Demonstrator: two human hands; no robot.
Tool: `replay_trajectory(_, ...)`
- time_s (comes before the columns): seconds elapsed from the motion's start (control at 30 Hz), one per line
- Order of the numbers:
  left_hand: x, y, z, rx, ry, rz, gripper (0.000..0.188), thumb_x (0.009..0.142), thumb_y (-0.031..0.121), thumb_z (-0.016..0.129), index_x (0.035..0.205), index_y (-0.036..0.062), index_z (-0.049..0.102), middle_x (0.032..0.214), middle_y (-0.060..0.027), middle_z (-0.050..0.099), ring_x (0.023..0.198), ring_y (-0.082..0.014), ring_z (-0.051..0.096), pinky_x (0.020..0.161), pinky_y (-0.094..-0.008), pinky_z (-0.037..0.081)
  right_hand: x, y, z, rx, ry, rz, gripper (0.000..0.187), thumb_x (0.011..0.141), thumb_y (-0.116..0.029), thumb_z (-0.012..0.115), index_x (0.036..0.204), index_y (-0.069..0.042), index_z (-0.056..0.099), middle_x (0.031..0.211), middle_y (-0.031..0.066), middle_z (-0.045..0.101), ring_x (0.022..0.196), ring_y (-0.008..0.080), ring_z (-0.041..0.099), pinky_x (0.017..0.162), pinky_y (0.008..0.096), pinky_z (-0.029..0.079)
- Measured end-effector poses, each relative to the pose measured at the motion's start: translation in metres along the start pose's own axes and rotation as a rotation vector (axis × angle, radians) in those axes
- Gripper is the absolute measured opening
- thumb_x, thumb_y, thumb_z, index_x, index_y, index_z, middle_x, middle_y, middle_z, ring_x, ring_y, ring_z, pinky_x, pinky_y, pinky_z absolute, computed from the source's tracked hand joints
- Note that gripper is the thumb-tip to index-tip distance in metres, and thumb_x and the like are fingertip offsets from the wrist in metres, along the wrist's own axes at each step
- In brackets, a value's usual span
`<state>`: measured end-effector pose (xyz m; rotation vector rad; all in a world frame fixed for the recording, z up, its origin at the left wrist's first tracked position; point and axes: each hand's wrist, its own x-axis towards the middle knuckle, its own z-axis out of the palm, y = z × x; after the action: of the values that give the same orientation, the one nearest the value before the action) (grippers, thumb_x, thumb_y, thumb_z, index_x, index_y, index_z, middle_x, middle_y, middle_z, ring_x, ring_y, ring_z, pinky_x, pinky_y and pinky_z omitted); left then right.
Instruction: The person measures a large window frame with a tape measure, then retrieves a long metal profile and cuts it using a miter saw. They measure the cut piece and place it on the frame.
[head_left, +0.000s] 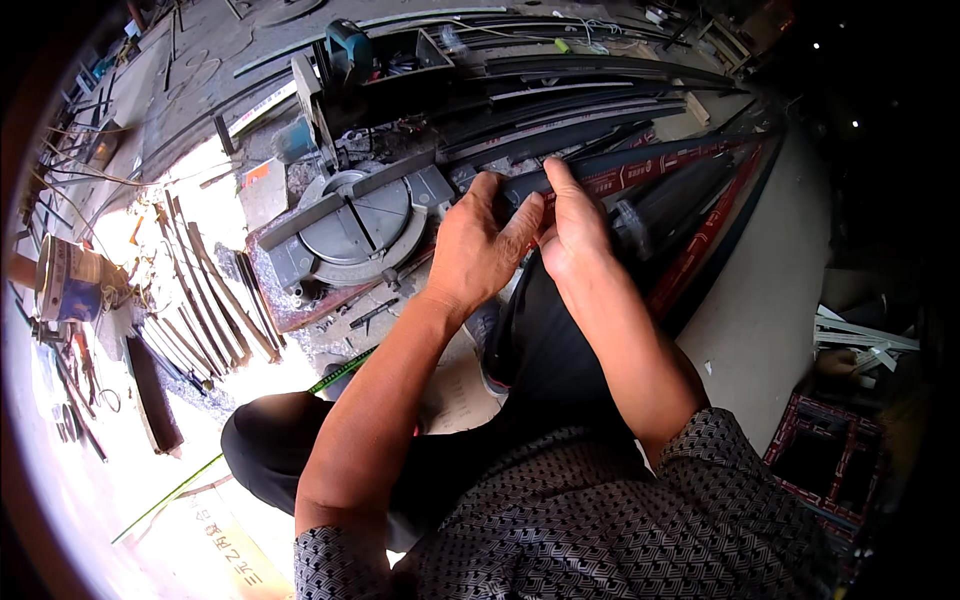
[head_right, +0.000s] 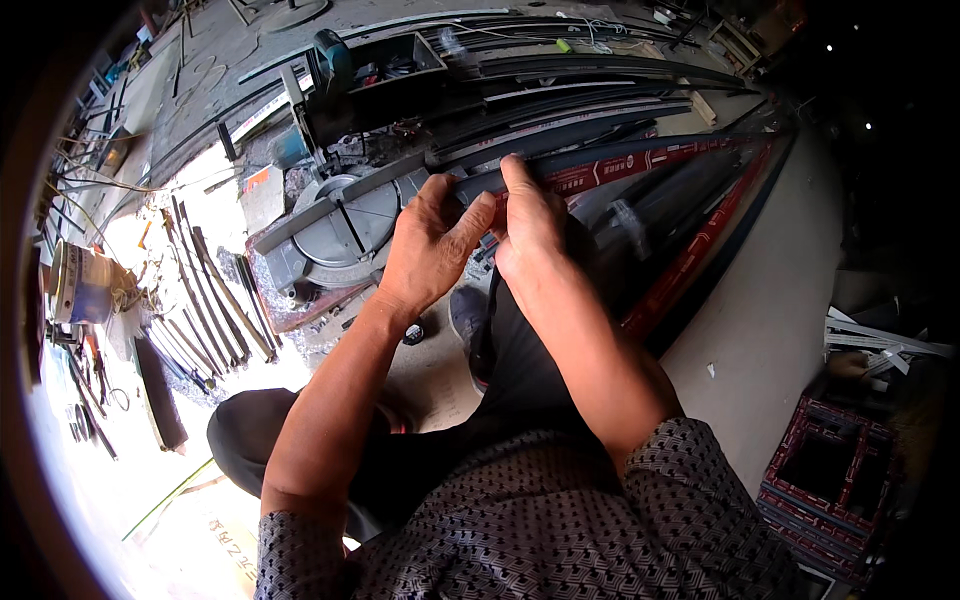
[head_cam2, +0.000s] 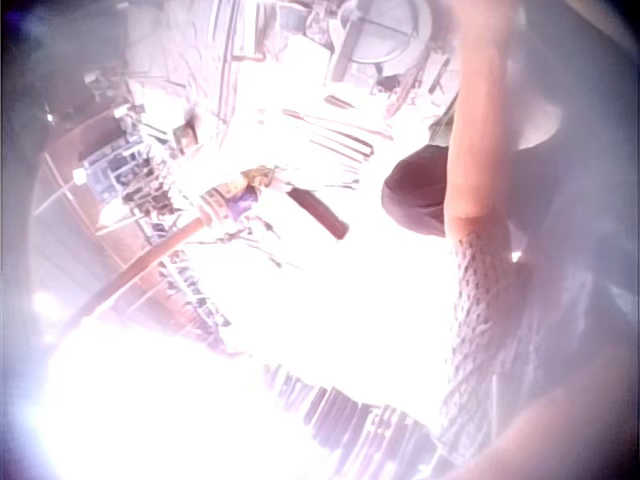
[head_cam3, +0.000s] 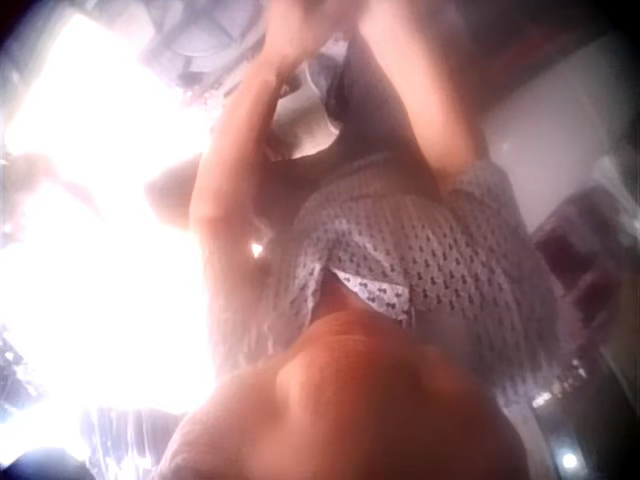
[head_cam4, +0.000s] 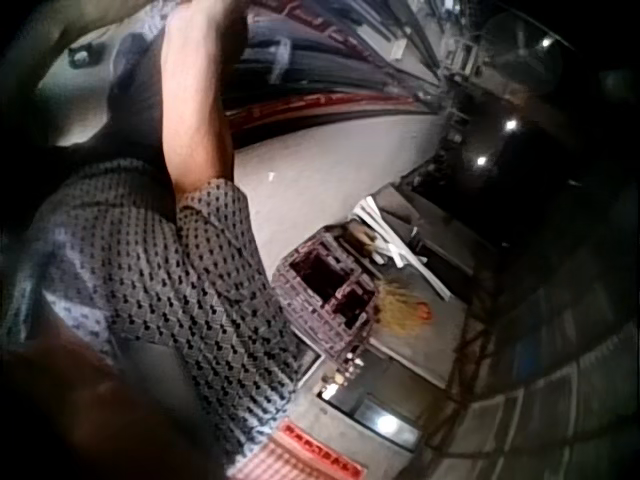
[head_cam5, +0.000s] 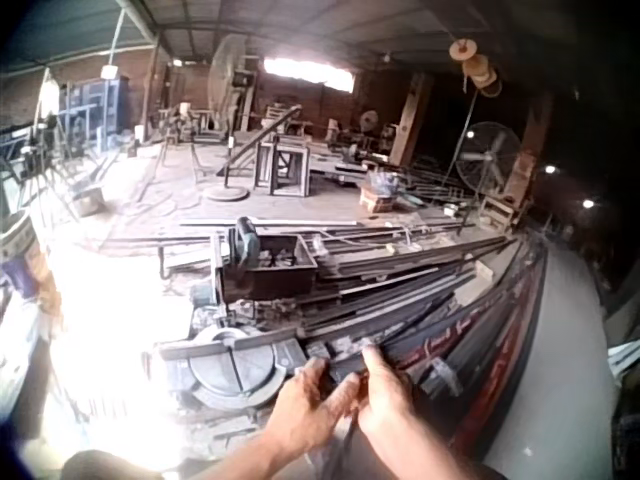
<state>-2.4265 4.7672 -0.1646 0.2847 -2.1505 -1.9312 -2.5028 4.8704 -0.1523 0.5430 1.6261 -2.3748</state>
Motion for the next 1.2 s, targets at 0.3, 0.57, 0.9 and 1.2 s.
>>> replay_trajectory(0.3,0.009,-0.034,0.018,-0.186,0.071,0.027,0.029,0.096,0.025,0.066,0.095,-0.0025,0.058,0.068,-0.0035,0.06,0.059,-0.0075,0.051,0.053,-0.0264,0.042,0.022,0.004,-0.025,-0.072,-0.076,0.112,0.031,0.094,-0.029,0.069,0.117,-0.012,0.059,0.103,0.0046,0.065,0.091,0.0198,0.062,0.075,0.0399,0.053)
replay_trajectory(0.57,0.015,0.006,-0.018,-0.309,0.089,-0.066,0.029,0.097,0.026,0.065,0.093,-0.0027,0.063,0.075,-0.0062,0.065,0.062,-0.009,0.057,0.058,-0.0252,0.046,0.081,-0.051,-0.023,0.033,-0.032,0.108,0.036,0.097,-0.032,0.063,0.124,-0.01,0.055,0.121,0.0106,0.061,0.114,0.0254,0.057,0.104,0.0447,0.044)
replay_trajectory(0.9,-0.008,0.028,-0.119,-0.229,0.288,-0.271,0.026,0.095,0.023,0.057,0.088,-0.0005,0.065,0.07,-0.0049,0.058,0.059,-0.0115,0.054,0.051,-0.0244,0.04,0.229,-0.087,-0.079,0.142,0.069,0.139,0.033,0.097,-0.031,0.063,0.119,-0.007,0.058,0.115,0.0122,0.064,0.108,0.0276,0.062,0.101,0.0459,0.05)
replay_trajectory(1.2,-0.073,-0.07,-0.228,-0.143,0.135,-0.433,0.02,0.094,0.018,0.058,0.103,0.0015,0.063,0.091,-0.0106,0.065,0.075,-0.0204,0.064,0.06,-0.0353,0.051,0.29,-0.041,-0.113,0.571,-0.026,0.136,0.033,0.101,-0.032,0.054,0.08,-0.007,0.051,0.071,0.006,0.052,0.064,0.0201,0.055,0.062,0.0384,0.054)
